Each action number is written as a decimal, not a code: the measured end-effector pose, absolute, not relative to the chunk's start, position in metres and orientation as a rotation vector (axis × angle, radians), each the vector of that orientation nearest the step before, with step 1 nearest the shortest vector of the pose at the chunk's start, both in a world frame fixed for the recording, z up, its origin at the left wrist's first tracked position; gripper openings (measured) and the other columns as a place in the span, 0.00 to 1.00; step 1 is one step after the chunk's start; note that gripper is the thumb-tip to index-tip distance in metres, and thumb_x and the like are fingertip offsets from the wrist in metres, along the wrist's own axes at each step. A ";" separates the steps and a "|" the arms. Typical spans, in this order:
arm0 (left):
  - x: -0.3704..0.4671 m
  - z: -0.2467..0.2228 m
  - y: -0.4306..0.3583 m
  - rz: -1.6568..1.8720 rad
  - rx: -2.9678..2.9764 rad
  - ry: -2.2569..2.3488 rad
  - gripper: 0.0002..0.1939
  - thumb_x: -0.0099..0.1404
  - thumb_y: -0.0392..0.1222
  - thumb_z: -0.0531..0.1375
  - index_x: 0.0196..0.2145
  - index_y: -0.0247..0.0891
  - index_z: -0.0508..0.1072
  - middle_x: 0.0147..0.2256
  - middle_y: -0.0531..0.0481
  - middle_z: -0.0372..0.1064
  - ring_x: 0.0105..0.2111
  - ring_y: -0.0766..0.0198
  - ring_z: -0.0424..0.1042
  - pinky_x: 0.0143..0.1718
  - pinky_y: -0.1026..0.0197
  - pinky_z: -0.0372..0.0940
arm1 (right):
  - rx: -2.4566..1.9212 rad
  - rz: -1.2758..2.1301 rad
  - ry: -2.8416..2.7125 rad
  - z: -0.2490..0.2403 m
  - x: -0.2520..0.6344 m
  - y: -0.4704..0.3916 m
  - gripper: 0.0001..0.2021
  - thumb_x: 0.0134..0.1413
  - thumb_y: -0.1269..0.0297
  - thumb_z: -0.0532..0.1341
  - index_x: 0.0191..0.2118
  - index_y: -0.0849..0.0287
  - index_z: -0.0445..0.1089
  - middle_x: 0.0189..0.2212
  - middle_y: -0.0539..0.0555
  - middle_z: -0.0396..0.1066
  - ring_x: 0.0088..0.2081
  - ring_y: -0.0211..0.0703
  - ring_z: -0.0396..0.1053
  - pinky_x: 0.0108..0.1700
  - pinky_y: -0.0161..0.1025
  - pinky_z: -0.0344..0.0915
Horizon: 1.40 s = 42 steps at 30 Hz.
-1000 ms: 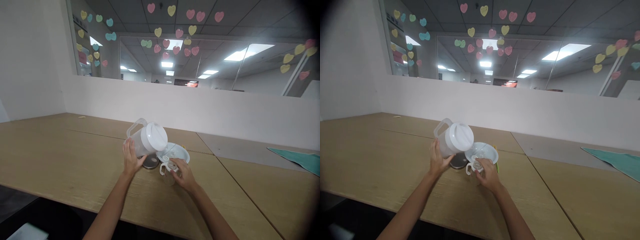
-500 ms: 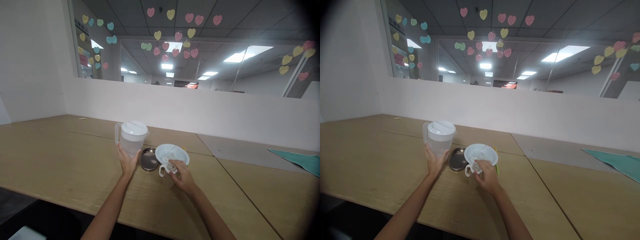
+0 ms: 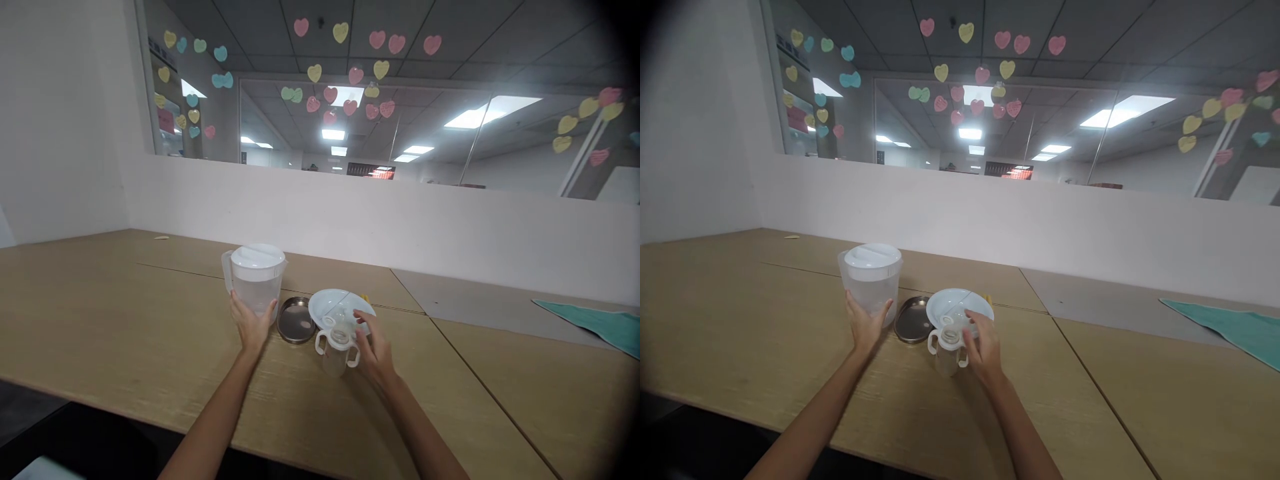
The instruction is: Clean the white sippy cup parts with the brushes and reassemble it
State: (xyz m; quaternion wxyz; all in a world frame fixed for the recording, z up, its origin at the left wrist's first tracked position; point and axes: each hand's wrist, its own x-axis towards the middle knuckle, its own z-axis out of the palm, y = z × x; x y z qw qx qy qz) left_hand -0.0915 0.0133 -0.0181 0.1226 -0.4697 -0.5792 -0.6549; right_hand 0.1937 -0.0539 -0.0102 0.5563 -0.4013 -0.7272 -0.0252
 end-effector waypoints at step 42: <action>0.053 0.036 0.042 -0.395 -2.813 -1.596 0.11 0.54 0.46 0.59 0.28 0.38 0.77 0.32 0.44 0.75 0.37 0.56 0.72 0.45 0.56 0.59 | -2.115 0.258 -1.349 -0.016 0.252 -0.021 0.17 0.49 0.72 0.50 0.45 0.66 0.65 0.35 0.62 0.72 0.37 0.47 0.70 0.36 0.39 0.62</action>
